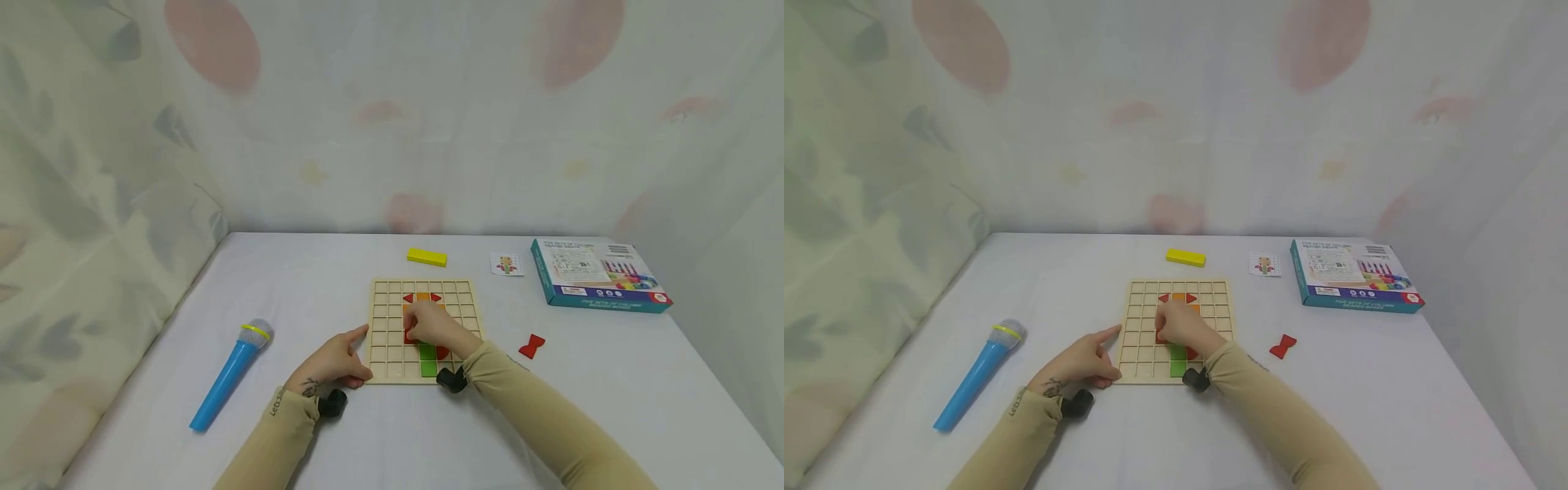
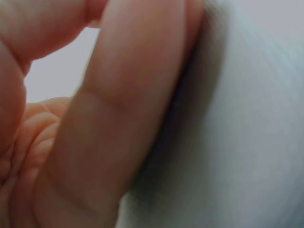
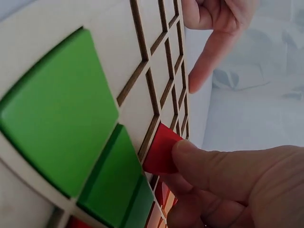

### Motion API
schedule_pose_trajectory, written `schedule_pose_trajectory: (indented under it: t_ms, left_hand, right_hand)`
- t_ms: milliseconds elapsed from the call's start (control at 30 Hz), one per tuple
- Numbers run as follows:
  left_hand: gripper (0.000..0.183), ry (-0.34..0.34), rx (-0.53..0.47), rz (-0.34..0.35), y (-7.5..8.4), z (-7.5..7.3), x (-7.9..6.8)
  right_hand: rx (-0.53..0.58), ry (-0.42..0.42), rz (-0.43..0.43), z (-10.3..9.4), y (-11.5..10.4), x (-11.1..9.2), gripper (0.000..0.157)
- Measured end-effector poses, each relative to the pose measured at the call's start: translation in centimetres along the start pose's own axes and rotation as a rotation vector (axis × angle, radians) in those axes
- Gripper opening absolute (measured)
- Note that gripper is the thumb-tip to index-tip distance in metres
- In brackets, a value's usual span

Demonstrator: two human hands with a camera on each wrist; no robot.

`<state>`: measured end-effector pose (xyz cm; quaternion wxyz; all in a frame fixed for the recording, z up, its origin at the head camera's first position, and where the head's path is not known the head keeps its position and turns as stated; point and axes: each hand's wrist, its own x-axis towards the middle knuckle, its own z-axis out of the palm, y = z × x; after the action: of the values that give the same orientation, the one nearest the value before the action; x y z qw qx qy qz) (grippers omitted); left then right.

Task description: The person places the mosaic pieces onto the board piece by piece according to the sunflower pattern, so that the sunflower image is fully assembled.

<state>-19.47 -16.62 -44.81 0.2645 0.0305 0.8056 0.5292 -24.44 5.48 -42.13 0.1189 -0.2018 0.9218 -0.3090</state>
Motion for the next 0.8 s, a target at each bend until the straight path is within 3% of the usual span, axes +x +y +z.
schedule_pose_trajectory:
  t_ms: [433, 800]
  left_hand:
    - [0.099, 0.003, -0.004, -0.005, 0.1, 0.1, 0.0]
    - [0.098, 0.006, 0.000, -0.013, 0.0, 0.0, 0.0]
  right_hand:
    - [-0.202, 0.016, 0.015, 0.6, -0.7, -0.3, 0.010]
    - [-0.244, 0.016, 0.029, 0.9, -1.3, -0.5, 0.013]
